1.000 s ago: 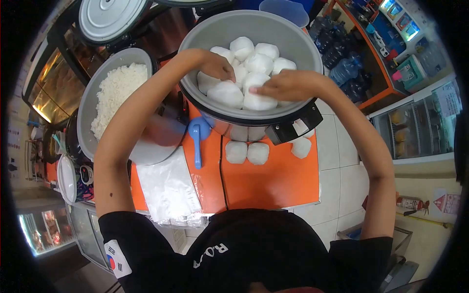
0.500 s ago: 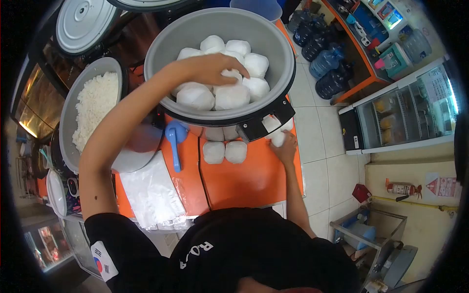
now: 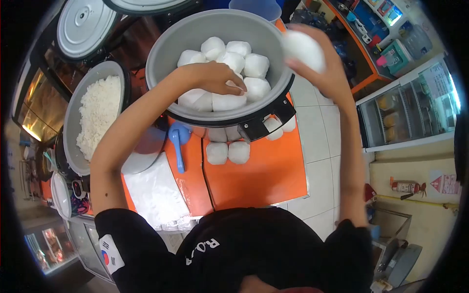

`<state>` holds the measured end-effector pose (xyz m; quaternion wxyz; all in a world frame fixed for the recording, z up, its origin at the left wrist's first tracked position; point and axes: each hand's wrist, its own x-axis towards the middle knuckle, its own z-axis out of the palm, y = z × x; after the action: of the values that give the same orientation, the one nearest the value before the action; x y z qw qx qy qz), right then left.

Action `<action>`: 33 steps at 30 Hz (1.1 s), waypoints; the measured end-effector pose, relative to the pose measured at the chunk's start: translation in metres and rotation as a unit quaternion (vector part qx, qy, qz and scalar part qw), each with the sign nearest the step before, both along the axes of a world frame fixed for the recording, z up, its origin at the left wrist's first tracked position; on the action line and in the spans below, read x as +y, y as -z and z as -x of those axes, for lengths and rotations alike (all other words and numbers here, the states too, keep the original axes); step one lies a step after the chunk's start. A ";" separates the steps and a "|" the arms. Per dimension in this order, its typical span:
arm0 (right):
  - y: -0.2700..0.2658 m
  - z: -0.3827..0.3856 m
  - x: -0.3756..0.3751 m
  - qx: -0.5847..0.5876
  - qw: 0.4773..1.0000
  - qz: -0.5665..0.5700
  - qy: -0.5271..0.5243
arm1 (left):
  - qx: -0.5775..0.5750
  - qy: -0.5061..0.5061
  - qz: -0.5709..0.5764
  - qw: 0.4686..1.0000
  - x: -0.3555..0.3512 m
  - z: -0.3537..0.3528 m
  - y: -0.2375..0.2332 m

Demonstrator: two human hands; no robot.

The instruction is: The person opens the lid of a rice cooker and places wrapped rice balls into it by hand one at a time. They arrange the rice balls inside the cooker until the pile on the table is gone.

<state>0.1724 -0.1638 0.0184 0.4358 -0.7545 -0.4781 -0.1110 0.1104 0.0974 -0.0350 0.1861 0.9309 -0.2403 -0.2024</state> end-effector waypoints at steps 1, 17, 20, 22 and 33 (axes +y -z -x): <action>-0.010 -0.016 0.019 -0.099 0.990 0.092 -0.045 | -0.002 0.002 0.005 1.000 0.007 0.001 0.001; 0.338 -0.076 -0.121 0.133 0.934 0.326 0.053 | -0.040 -0.342 0.227 0.911 -0.011 0.214 0.100; 0.370 -0.024 -0.089 -0.009 0.934 0.345 0.092 | -0.067 -0.380 0.190 0.903 -0.044 0.196 0.212; 0.324 -0.005 -0.084 0.099 0.906 0.399 0.103 | -0.078 -0.404 0.112 0.905 -0.071 0.191 0.233; 0.059 -0.038 -0.069 0.227 0.974 0.025 0.010 | -0.097 -0.495 0.027 0.863 -0.099 0.197 0.261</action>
<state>0.2107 -0.2331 -0.0407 0.5131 -0.7750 -0.3622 0.0706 -0.0871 -0.0012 -0.2959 0.2625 0.9371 0.2297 0.0138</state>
